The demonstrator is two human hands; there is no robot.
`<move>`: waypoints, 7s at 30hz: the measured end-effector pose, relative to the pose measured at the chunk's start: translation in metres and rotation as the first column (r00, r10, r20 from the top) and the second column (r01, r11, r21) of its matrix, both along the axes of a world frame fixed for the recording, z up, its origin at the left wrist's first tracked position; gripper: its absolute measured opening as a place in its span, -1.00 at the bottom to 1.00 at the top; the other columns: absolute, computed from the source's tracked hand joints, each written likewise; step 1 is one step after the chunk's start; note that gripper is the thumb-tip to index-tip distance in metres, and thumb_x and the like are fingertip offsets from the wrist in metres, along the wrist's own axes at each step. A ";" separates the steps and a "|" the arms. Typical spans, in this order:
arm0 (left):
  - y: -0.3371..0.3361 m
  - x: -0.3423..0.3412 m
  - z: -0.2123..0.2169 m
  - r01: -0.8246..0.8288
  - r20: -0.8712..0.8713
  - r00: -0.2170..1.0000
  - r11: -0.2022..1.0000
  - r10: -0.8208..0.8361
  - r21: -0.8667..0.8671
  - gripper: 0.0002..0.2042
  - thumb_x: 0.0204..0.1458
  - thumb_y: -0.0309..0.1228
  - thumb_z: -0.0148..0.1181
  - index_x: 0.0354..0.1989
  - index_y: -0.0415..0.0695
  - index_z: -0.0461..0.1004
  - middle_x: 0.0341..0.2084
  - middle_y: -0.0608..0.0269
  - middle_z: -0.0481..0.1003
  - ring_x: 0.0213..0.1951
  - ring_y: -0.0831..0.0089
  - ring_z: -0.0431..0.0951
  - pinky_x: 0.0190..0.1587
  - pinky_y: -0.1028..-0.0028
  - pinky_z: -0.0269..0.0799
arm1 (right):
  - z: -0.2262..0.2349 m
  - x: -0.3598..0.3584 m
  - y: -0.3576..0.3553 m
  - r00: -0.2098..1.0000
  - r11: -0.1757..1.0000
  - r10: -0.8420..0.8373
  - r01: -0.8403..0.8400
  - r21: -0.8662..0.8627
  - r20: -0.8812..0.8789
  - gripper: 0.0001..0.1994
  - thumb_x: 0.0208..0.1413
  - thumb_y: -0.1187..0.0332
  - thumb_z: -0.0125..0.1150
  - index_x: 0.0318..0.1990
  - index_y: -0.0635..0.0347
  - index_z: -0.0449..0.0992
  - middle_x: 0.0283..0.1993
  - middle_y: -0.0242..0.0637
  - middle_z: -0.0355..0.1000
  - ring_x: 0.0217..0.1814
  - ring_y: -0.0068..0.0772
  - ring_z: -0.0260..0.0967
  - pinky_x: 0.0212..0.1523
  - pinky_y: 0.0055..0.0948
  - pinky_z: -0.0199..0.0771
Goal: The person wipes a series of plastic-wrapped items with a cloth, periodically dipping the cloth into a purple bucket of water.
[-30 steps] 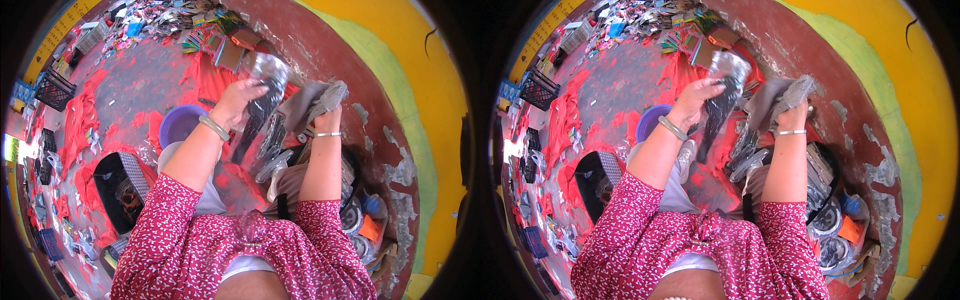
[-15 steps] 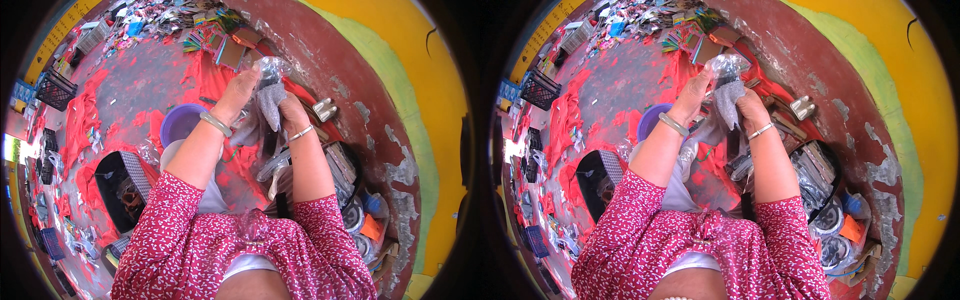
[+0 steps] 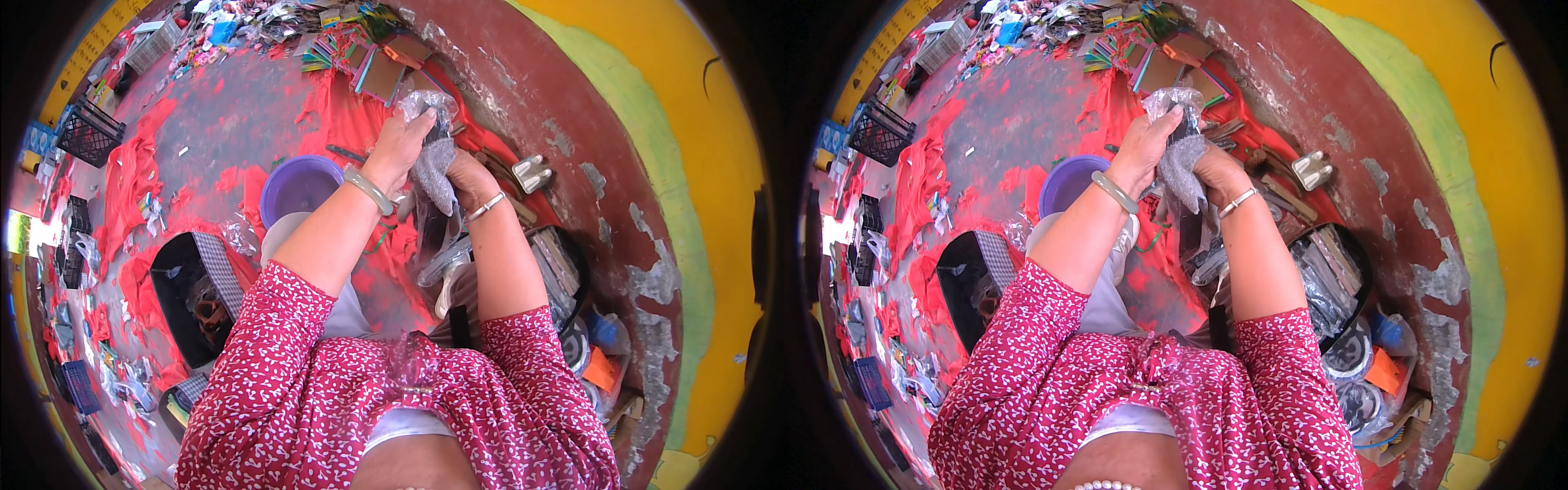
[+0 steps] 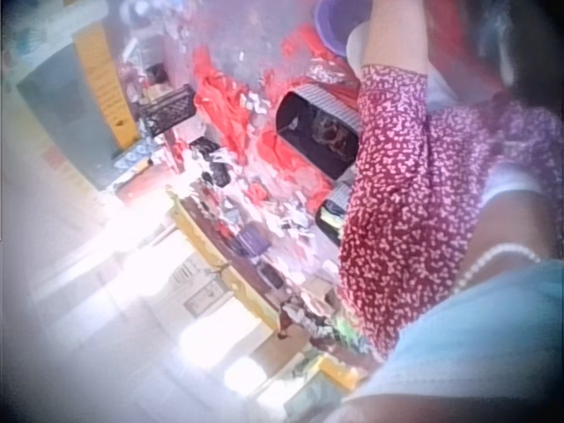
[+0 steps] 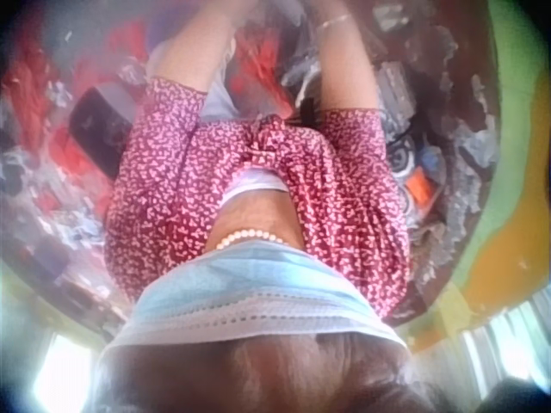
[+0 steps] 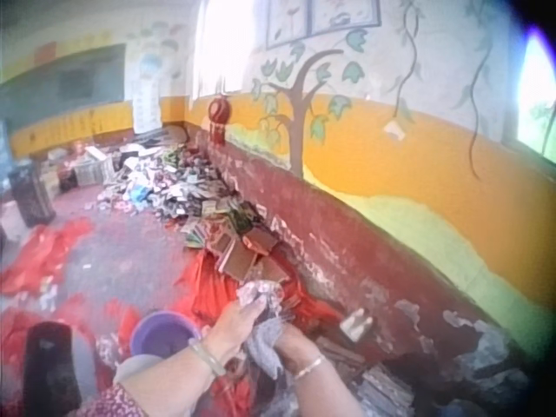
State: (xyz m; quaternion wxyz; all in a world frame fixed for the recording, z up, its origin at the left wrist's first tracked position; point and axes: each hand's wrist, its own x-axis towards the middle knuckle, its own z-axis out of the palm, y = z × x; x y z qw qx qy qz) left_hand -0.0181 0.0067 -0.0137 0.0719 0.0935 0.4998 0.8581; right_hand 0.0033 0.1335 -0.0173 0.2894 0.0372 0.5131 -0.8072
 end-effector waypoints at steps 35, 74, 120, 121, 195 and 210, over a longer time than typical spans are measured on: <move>-0.342 0.161 0.030 -0.761 -0.673 0.103 -0.377 0.733 -0.528 -0.75 0.18 -0.34 -0.12 -0.08 -0.24 0.33 -0.25 0.18 0.45 -0.23 0.28 0.47 -0.09 0.34 0.39 | -0.060 0.022 0.037 0.974 0.790 0.197 -0.087 0.607 -0.116 -0.88 -0.06 0.43 0.16 -0.33 0.19 0.48 -0.40 -0.40 0.43 -0.43 -0.52 0.37 -0.45 -0.48 0.38; -0.540 0.269 -0.366 -0.467 0.237 0.401 0.419 0.885 -0.779 -0.57 0.04 -0.42 -0.10 0.15 -0.05 0.23 -0.33 -0.05 0.47 -0.30 0.17 0.49 -0.22 0.30 0.39 | -0.135 0.058 0.015 0.991 0.787 0.103 -0.136 0.601 0.089 -0.79 0.12 0.37 0.02 -0.12 0.24 0.41 -0.28 -0.25 0.45 -0.24 -0.30 0.43 -0.20 -0.30 0.52; -0.161 0.154 0.029 -0.100 -0.269 0.961 0.823 -0.066 -0.560 -0.68 0.07 -0.39 0.07 0.02 -0.15 0.36 -0.09 0.24 0.45 -0.09 0.45 0.45 -0.02 0.48 0.33 | 0.062 0.176 0.054 0.732 0.771 -0.439 0.009 -0.637 -0.520 -0.47 0.21 0.01 -0.30 0.29 -0.02 -0.01 0.23 0.08 0.10 0.27 -0.01 0.07 0.23 -0.07 0.08; -0.132 0.157 0.041 0.127 -0.137 0.966 0.861 -0.221 -0.492 -0.54 0.07 -0.29 0.08 0.14 -0.14 0.22 0.10 0.20 0.27 0.13 0.45 0.25 0.13 0.43 0.17 | 0.063 0.178 0.054 0.740 0.759 -0.449 0.019 -0.651 -0.501 -0.47 0.21 0.02 -0.30 0.29 0.01 -0.02 0.21 0.12 0.12 0.27 0.02 0.07 0.21 -0.06 0.10; 0.115 -0.024 -0.395 0.524 0.524 0.847 0.301 -0.085 -0.797 -0.38 -0.34 -0.27 0.39 -0.11 -0.30 0.24 -0.14 -0.18 0.40 -0.04 0.03 0.41 0.01 0.27 0.29 | -0.084 0.165 0.220 0.925 0.124 -0.248 0.326 0.937 -0.289 -0.77 -0.15 0.38 0.09 -0.25 0.04 0.45 -0.34 -0.24 0.44 -0.20 -0.25 0.41 -0.24 -0.23 0.34; 0.029 -0.015 -0.134 0.314 0.467 0.780 0.906 -0.417 0.284 -0.77 0.17 -0.29 -0.10 -0.06 -0.07 0.29 -0.29 0.15 0.45 -0.29 0.32 0.50 -0.27 0.27 0.46 | 0.073 0.050 0.098 0.817 -0.432 0.449 0.552 0.713 -0.361 -0.86 -0.16 0.33 0.05 -0.40 -0.03 0.51 -0.48 -0.23 0.46 -0.33 -0.20 0.47 -0.42 -0.19 0.37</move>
